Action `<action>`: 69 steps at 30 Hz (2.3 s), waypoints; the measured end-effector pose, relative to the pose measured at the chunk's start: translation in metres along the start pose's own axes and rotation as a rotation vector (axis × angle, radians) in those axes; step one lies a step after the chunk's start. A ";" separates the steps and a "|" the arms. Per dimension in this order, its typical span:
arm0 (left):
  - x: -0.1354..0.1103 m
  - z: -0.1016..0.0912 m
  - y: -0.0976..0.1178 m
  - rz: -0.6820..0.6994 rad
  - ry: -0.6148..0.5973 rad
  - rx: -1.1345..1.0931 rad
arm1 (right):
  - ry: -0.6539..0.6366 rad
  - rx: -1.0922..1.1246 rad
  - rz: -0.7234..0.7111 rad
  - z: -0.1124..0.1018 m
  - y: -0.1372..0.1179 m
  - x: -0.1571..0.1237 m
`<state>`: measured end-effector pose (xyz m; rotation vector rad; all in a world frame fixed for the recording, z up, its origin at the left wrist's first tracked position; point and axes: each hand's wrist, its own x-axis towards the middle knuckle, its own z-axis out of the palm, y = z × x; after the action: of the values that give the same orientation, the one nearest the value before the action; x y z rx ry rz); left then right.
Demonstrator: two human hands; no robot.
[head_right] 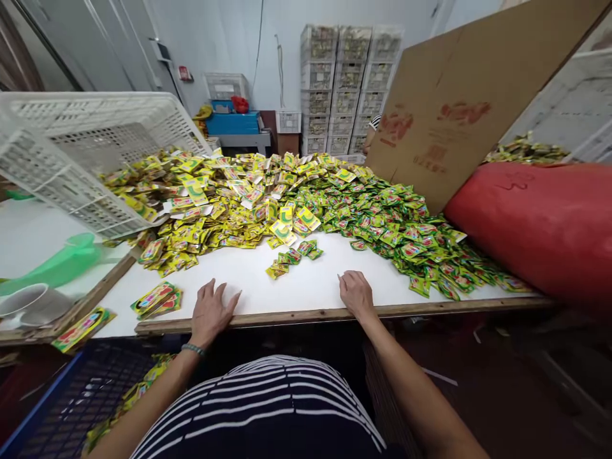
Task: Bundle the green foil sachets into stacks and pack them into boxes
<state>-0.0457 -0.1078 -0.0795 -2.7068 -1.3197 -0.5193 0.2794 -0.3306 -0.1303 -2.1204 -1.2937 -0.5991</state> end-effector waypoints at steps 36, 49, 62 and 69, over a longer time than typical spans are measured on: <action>0.000 0.004 -0.006 -0.078 -0.010 -0.001 | -0.006 0.134 0.013 -0.001 -0.005 0.003; -0.002 0.006 -0.006 -0.081 -0.020 0.007 | -0.004 0.092 0.009 -0.002 -0.004 0.001; -0.002 -0.005 0.003 -0.105 -0.130 0.043 | -0.052 0.035 -0.027 -0.006 -0.006 -0.001; 0.006 -0.011 -0.004 0.049 -0.362 0.096 | -0.305 0.235 0.051 -0.009 0.004 -0.003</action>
<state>-0.0485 -0.1029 -0.0677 -2.8335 -1.3046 0.0447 0.2810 -0.3407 -0.1266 -2.0936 -1.3889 -0.0951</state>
